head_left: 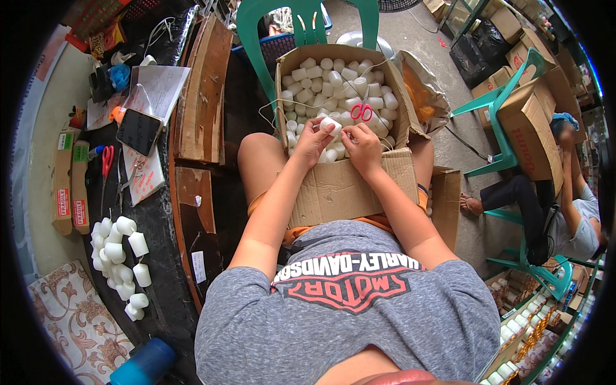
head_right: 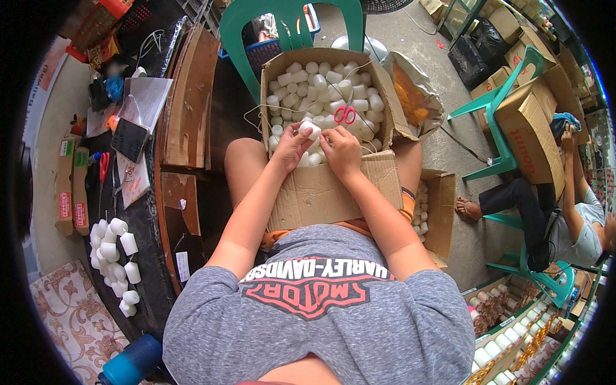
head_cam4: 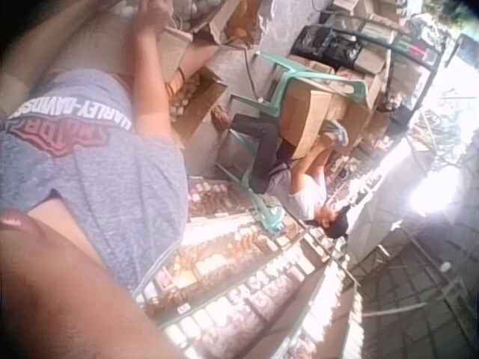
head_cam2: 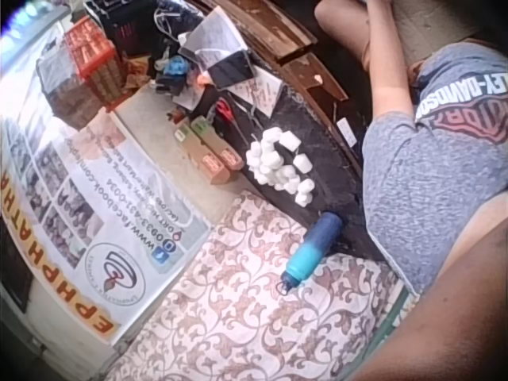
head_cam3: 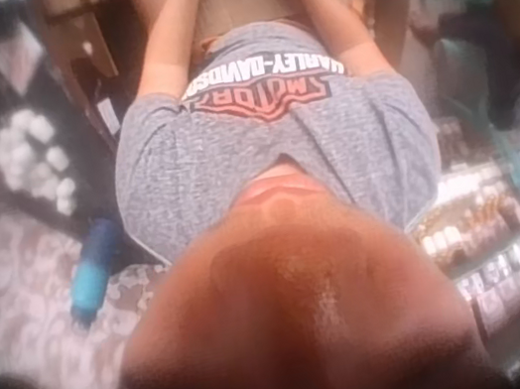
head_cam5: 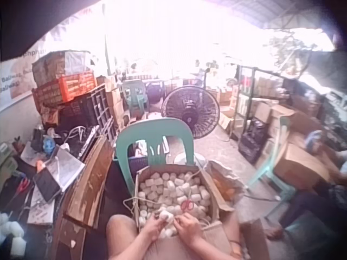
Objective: The person sits with a box of white cylindrical objects on their lap and repeatedly picks up an object, inserts a wick, and places it back in the box. The person continues this repetitive assembly process throughout the clip.
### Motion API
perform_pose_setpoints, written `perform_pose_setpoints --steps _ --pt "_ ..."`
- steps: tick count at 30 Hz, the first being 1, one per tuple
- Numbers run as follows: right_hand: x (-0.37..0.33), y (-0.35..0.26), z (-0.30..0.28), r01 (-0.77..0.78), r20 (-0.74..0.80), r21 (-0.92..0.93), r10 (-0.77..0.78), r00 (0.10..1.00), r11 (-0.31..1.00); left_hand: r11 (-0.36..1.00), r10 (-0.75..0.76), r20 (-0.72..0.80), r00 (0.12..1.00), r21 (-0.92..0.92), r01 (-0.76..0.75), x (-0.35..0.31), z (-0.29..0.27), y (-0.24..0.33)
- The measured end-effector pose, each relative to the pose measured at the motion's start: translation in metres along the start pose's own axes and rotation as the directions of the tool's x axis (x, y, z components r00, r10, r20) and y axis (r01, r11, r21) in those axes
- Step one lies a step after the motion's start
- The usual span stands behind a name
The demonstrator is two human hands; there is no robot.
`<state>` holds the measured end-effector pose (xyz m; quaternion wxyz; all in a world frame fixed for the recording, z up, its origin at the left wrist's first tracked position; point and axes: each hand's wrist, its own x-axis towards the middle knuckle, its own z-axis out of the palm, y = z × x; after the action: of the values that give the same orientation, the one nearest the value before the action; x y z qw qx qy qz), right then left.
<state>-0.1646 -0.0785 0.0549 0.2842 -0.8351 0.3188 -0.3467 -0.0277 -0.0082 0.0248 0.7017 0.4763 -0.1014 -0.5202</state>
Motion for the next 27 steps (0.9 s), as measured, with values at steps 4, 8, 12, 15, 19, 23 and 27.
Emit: perform_pose_setpoints --steps 4,8,12,15,19,23,27 --pt "0.0 0.0006 0.0006 0.0 0.003 -0.022 0.0 1.0 1.0 1.0 -0.002 0.007 1.0 0.015 0.002 0.0005 -0.0003 -0.0007" --pt "-0.0003 0.0031 0.001 0.01 0.013 -0.032 -0.01 1.0 0.999 1.0 -0.011 0.012 1.0 0.028 0.01 0.0001 0.0011 0.0003" --pt "-0.0007 0.0038 0.0014 0.01 0.032 -0.032 -0.009 0.999 0.999 0.998 -0.026 0.013 1.0 0.058 0.026 0.0001 0.0008 0.0009" --pt "-0.0004 0.0055 0.0023 0.034 0.03 -0.048 -0.033 0.999 0.998 0.999 -0.017 0.019 1.0 0.049 0.016 0.0005 0.0012 0.0" --pt "0.001 0.0036 0.0036 0.072 0.01 -0.097 -0.071 0.997 0.993 0.999 0.023 -0.029 0.999 -0.033 -0.024 0.0018 -0.0003 -0.001" --pt "0.0006 0.0058 0.0045 0.1 -0.003 -0.115 -0.101 0.995 0.988 0.998 0.041 -0.027 0.999 -0.056 -0.043 0.0013 -0.0007 -0.0009" --pt "0.0006 0.0071 0.005 0.098 -0.001 -0.101 -0.098 0.995 0.99 0.999 0.02 -0.003 1.0 -0.029 -0.02 0.0016 -0.0004 -0.0001"
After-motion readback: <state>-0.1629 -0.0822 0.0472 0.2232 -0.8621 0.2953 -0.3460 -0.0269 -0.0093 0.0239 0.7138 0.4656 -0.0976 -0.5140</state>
